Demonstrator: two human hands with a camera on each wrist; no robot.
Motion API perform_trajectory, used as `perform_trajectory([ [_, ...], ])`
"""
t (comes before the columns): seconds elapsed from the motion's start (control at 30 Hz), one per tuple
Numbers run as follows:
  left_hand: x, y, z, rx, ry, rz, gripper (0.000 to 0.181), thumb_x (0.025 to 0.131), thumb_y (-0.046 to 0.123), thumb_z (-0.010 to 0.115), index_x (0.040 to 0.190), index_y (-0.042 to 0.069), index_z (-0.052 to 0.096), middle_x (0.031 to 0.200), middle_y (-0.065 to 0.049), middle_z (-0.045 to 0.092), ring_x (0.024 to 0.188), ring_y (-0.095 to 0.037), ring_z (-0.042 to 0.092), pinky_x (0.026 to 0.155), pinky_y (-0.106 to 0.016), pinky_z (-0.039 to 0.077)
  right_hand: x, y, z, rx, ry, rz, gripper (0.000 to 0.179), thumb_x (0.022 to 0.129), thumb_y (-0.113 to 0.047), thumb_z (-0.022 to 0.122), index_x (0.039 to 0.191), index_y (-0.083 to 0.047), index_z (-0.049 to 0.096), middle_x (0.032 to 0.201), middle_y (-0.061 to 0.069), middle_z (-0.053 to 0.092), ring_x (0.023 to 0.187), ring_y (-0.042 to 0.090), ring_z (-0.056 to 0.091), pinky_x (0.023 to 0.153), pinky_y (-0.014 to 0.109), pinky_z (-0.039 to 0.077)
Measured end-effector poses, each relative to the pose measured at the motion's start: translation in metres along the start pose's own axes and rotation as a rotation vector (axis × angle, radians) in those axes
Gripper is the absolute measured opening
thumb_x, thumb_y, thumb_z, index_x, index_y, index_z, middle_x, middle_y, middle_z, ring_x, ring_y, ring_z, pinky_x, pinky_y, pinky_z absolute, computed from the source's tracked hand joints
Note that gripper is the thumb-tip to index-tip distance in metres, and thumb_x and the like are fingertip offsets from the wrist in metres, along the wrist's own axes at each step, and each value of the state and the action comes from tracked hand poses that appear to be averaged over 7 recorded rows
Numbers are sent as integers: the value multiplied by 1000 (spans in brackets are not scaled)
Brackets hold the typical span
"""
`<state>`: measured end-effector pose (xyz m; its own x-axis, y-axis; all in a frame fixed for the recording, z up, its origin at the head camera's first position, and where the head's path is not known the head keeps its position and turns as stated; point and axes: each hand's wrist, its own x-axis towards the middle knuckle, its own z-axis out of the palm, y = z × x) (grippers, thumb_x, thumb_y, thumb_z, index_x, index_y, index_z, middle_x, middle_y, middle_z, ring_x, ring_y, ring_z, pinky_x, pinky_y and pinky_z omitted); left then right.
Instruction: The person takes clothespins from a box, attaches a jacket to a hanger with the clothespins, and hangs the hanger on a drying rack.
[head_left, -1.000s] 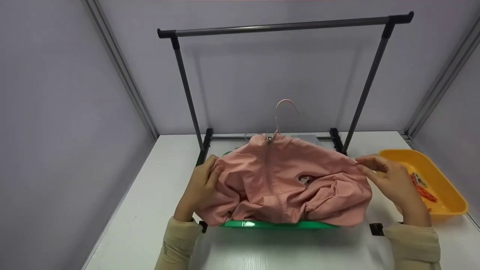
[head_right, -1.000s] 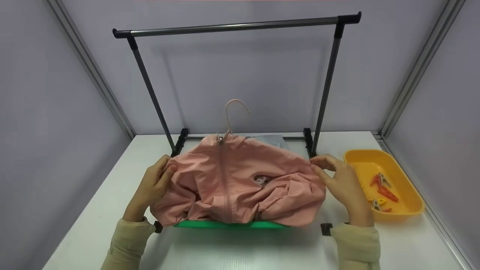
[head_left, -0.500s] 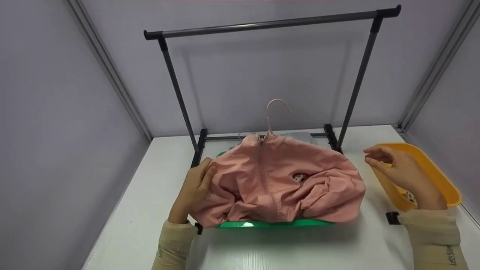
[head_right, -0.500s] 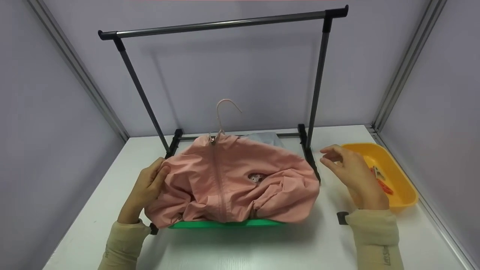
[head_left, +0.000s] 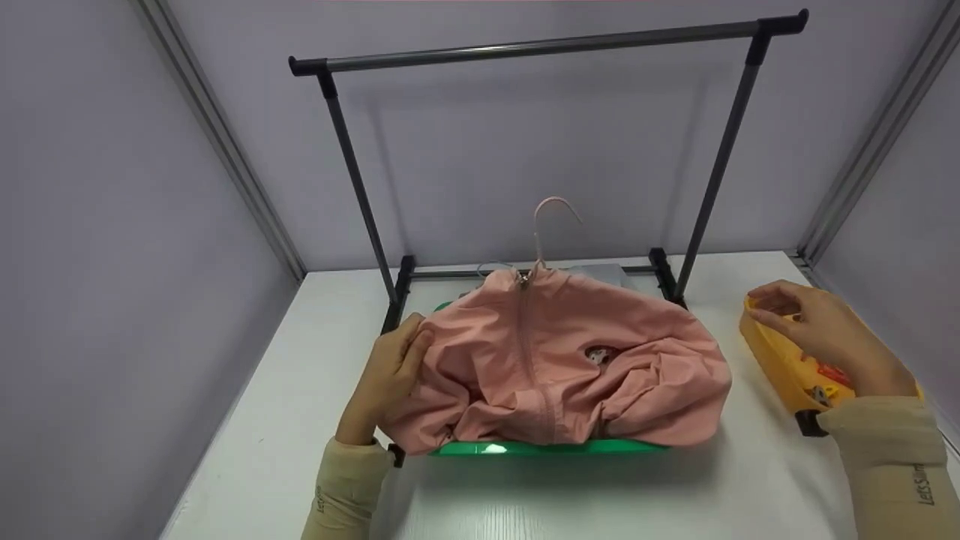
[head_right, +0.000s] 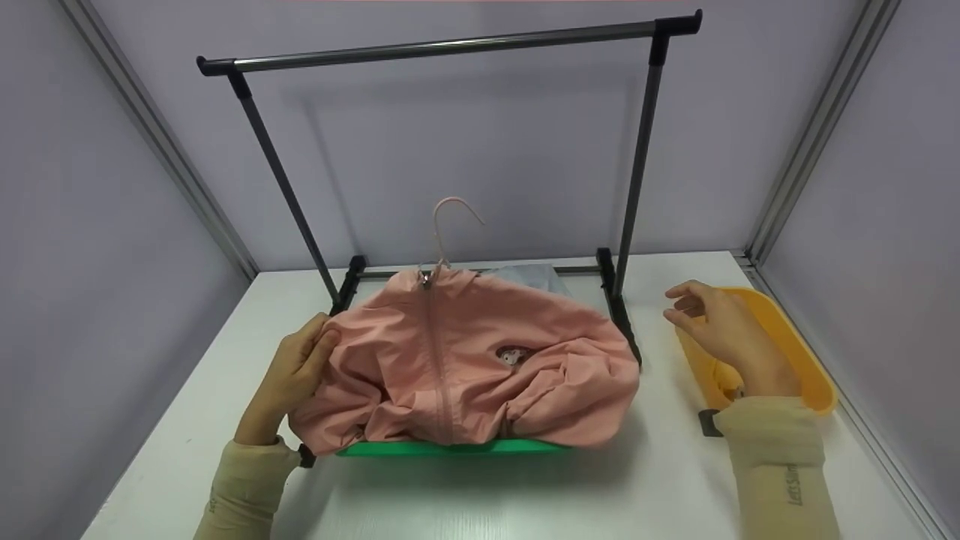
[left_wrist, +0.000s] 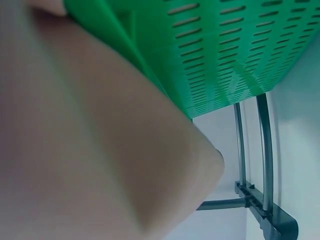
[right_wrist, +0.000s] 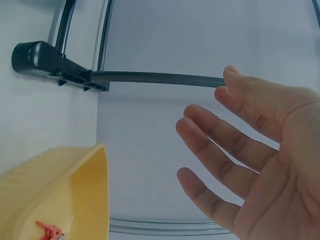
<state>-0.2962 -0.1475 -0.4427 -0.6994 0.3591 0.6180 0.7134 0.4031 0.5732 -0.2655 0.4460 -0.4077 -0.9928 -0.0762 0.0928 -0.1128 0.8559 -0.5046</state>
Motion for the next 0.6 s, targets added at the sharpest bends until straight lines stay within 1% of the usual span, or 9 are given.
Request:
perform_trajectory([
  [0.07, 0, 0, 0, -4, 3, 1, 19, 107, 1, 58, 90, 8, 55, 72, 6, 42, 64, -3, 42, 59, -22, 39, 2, 4, -1, -12, -27, 8, 52, 110, -44, 60, 143, -4, 61, 133, 26, 69, 122, 47, 66, 84, 26, 55],
  [0.13, -1, 0, 0, -7, 4, 0, 19, 107, 1, 58, 90, 8, 55, 73, 5, 43, 64, -3, 42, 60, -22, 39, 5, 7, -2, -15, -48, 11, 51, 112, -41, 59, 144, -2, 59, 135, 29, 67, 123, 50, 64, 92, 43, 59],
  [0.2, -1, 0, 1, -7, 5, -7, 19, 107, 2, 58, 90, 8, 55, 73, 5, 43, 65, -4, 43, 60, -22, 39, 6, 10, -3, -14, -66, 11, 51, 113, -38, 57, 146, 0, 57, 136, 31, 65, 124, 52, 63, 99, 60, 56],
  [0.27, -1, 0, 1, -4, 5, -17, 19, 108, 3, 58, 90, 9, 55, 74, 6, 44, 66, -4, 44, 61, -22, 39, 7, 12, -4, -8, -80, 16, 51, 113, -37, 57, 146, 1, 56, 137, 33, 63, 125, 54, 61, 103, 70, 50],
  [0.43, -2, 1, 1, -4, 6, -40, 18, 108, 5, 58, 91, 10, 56, 74, 6, 45, 66, -5, 45, 62, -22, 40, 11, 17, -7, -3, -97, 22, 51, 113, -36, 57, 145, 4, 55, 138, 34, 62, 125, 56, 60, 105, 73, 47],
  [0.6, -1, 1, 1, -3, 9, -26, 19, 108, 4, 58, 90, 10, 56, 72, 6, 44, 65, -4, 44, 60, -22, 40, 15, 22, -11, -11, -104, 14, 50, 113, -32, 58, 144, 7, 55, 136, 37, 61, 123, 58, 60, 103, 70, 51],
])
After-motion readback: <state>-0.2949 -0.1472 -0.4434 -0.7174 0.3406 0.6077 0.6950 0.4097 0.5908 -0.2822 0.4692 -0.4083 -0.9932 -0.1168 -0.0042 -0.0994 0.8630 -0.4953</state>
